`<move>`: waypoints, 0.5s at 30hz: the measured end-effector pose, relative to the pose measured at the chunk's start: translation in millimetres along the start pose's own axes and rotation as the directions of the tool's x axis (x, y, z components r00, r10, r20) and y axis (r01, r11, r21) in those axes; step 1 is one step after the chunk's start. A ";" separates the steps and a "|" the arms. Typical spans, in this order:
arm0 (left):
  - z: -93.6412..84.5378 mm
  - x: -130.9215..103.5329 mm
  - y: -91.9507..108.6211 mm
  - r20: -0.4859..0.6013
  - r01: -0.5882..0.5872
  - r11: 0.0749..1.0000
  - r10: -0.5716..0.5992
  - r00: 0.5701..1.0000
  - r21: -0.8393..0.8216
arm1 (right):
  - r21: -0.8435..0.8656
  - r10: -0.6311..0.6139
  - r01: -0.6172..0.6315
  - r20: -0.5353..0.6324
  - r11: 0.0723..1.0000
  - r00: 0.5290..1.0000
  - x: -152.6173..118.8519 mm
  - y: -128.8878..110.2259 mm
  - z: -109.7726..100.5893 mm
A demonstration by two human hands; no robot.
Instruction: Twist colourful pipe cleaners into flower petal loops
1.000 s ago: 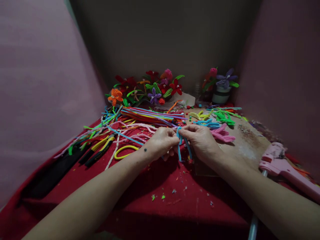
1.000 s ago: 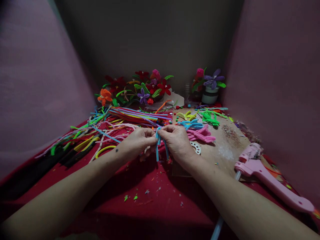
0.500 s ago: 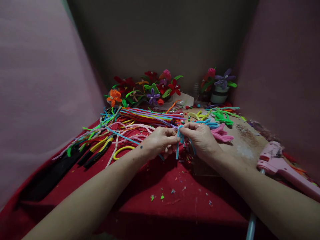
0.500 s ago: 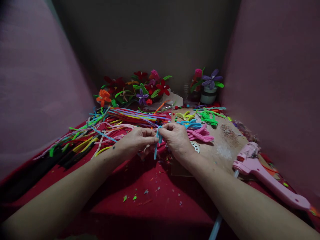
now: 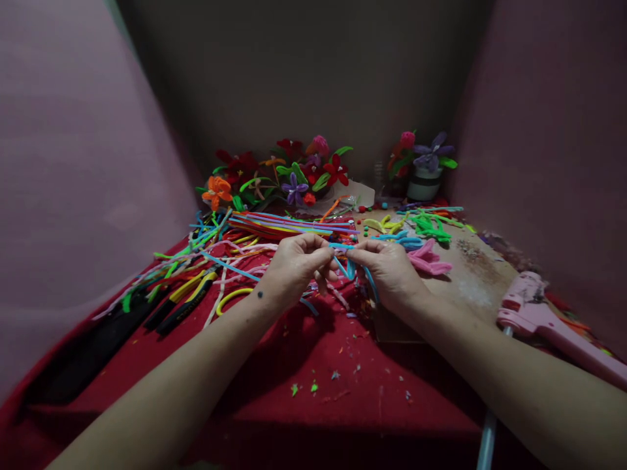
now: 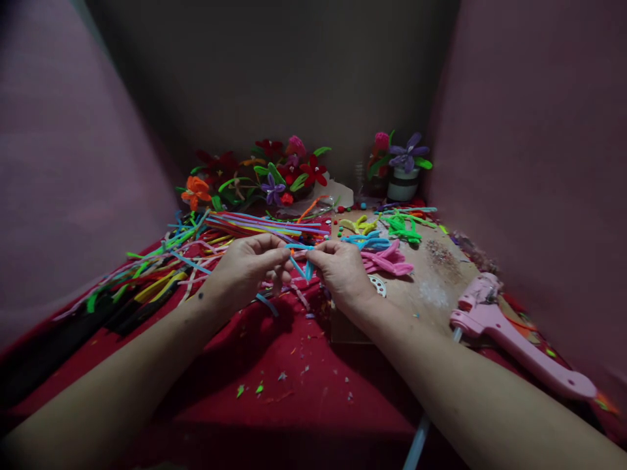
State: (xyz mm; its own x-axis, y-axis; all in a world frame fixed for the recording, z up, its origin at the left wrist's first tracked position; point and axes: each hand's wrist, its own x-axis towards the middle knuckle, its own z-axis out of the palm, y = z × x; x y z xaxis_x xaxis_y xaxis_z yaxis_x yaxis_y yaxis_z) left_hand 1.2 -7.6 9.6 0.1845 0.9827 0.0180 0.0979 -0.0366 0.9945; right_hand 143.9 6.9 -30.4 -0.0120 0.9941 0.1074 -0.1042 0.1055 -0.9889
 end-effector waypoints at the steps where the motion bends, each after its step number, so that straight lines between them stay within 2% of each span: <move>1: -0.1 0.1 -0.9 -0.004 -0.015 1.000 0.014 1.000 -0.011 | -0.013 -0.010 0.010 0.005 1.000 1.000 -0.7 -0.5 0.5; 5: 0.0 0.7 -4.8 0.015 -0.084 0.996 0.084 0.996 -0.011 | -0.037 -0.014 0.015 0.020 0.999 1.000 -2.3 -0.3 1.4; 8: 2.4 0.1 -6.4 0.012 -0.121 0.991 0.121 0.993 0.051 | -0.009 -0.001 0.001 0.023 1.000 1.000 -1.9 1.5 1.0; 12: 6.6 -1.5 -12.6 0.048 -0.213 0.950 0.208 0.977 0.227 | 0.035 0.036 -0.036 0.005 0.999 0.999 0.3 4.0 -0.3; 15: 8.3 -2.1 -19.6 0.144 -0.302 0.849 0.266 0.953 0.434 | 0.075 0.070 -0.069 -0.007 0.995 0.998 1.7 4.4 -0.8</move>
State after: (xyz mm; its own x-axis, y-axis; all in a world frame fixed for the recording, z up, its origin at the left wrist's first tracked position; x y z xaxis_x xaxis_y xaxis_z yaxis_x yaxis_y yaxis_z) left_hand 7.0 -10.5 -10.8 0.3426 0.9007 0.2669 0.4516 -0.4071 0.7940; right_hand 144.3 9.1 -34.6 -0.0126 0.9992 0.0374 -0.1769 0.0346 -0.9836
